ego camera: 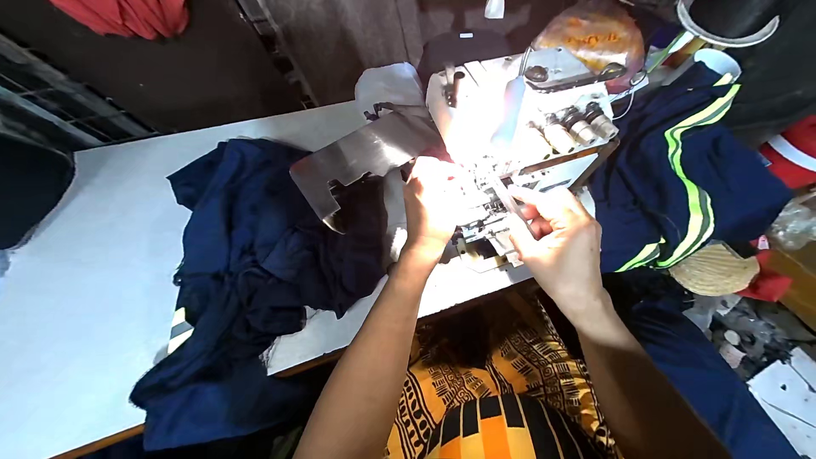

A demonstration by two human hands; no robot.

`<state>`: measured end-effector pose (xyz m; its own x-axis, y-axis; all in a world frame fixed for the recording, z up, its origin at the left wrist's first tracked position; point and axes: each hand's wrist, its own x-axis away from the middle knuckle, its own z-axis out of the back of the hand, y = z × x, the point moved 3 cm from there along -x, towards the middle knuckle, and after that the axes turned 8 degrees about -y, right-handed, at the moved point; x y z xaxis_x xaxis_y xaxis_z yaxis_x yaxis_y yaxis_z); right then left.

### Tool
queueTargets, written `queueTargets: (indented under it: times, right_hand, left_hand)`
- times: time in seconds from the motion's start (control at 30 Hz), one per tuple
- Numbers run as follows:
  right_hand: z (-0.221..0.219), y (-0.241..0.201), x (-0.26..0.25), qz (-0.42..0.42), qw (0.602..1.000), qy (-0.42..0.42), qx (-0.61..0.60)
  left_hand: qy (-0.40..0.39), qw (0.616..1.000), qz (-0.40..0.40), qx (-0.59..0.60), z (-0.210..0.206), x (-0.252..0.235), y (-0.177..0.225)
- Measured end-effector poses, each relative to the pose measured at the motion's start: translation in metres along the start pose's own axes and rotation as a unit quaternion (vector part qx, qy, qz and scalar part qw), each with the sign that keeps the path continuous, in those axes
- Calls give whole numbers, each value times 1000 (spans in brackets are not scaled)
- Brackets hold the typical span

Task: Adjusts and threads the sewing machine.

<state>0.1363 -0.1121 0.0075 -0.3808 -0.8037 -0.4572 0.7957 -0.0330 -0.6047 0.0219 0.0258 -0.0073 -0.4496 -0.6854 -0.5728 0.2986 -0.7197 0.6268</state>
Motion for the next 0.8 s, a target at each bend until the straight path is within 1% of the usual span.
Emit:
queueTargets:
  times: [0.07,0.17,0.2,0.27,0.37,0.57,0.63,0.73,0.8]
  right_hand:
    - [0,-3,-5,-8,1000,-6,7]
    - [-3,-4,-11,-7,1000,-15,25]
    - [-3,-5,-13,-9,999,-19,29]
    - [-5,-5,-16,-16,999,-26,35]
    - [-5,-5,-20,-11,999,-22,45]
    - [-5,-1,-24,5,1000,-22,20]
    - [-3,1,-26,12,1000,-23,10]
    - [0,1,-27,4,1000,-28,0]
    - [3,-3,-27,2,999,-38,5]
  left_hand:
    - [-14,1000,-8,19,4,6,3]
    - [-3,999,28,39,0,3,2]
    - [-5,999,31,38,-1,2,1]
    - [-36,999,21,32,1,2,1]
    - [-36,999,27,26,-2,-1,-1]
    - [-39,999,15,30,-2,-2,-4]
    - [-35,998,25,39,0,-1,-4]
    - [-40,997,63,38,4,-3,-1]
    - [-40,997,59,37,4,-2,-1]
